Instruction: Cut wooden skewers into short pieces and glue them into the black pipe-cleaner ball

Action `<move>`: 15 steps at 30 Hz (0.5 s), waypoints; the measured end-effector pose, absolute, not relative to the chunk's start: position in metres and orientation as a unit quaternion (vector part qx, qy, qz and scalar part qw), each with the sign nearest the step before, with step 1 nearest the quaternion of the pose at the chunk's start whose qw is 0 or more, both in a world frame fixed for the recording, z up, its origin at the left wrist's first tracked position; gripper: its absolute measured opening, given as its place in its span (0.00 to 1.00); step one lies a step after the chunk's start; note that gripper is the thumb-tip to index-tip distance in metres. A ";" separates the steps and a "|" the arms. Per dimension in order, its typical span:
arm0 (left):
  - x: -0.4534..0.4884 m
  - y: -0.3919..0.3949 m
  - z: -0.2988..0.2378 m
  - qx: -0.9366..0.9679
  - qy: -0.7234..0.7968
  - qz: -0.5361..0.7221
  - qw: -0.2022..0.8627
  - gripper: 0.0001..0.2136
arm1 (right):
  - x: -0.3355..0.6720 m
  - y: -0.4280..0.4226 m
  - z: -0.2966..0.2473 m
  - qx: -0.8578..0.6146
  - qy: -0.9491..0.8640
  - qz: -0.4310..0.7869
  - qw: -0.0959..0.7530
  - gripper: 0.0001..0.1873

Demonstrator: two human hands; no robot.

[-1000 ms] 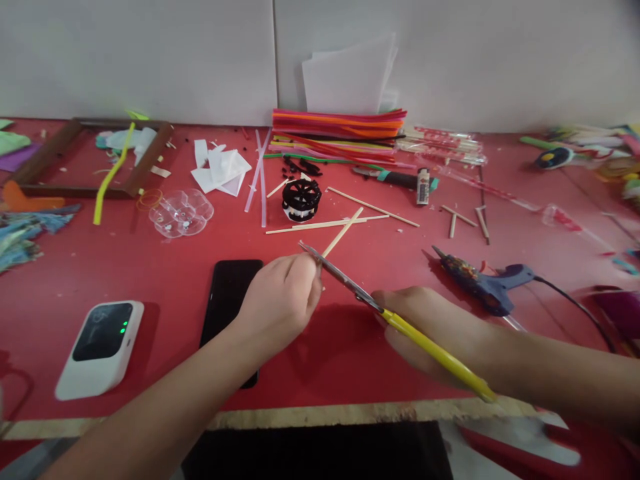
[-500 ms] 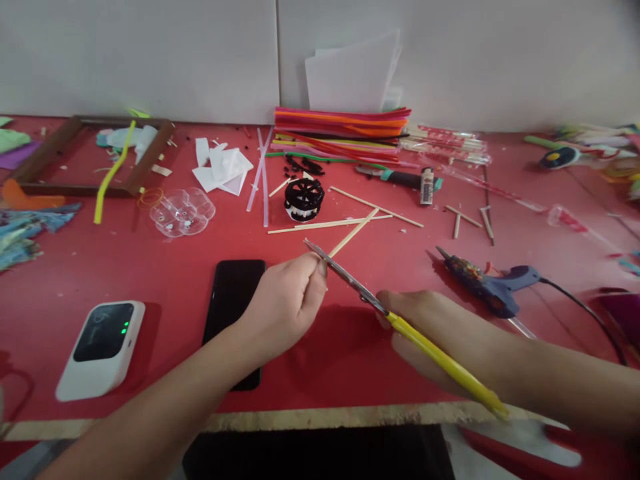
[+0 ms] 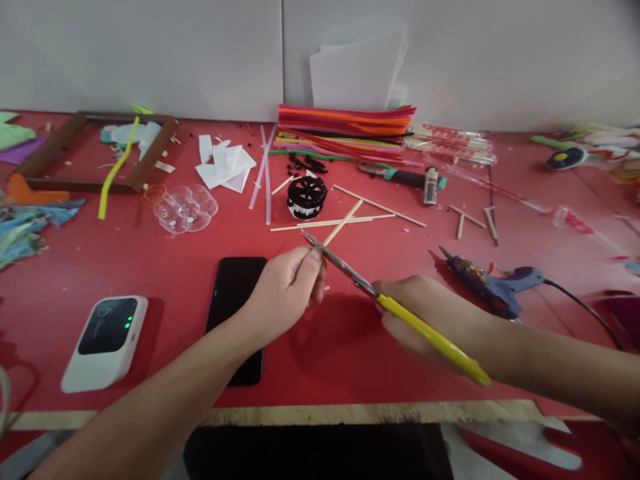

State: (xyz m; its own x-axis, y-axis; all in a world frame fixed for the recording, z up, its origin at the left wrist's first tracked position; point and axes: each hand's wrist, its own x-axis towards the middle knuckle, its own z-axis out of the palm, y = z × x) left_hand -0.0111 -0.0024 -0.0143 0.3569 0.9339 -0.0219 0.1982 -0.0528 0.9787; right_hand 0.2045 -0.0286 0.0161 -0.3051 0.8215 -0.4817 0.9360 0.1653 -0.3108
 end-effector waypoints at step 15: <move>-0.021 0.000 -0.015 0.843 0.462 0.249 0.115 0.11 | 0.199 -0.026 0.027 0.578 0.747 -0.306 0.118 0.06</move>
State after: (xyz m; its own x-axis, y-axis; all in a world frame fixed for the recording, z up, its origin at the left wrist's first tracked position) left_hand -0.0206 -0.0002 -0.0150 0.4491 0.8368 0.3133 0.7228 -0.5464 0.4231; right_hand 0.1990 -0.0259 0.0274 -0.3031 0.7915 -0.5306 0.9362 0.1435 -0.3207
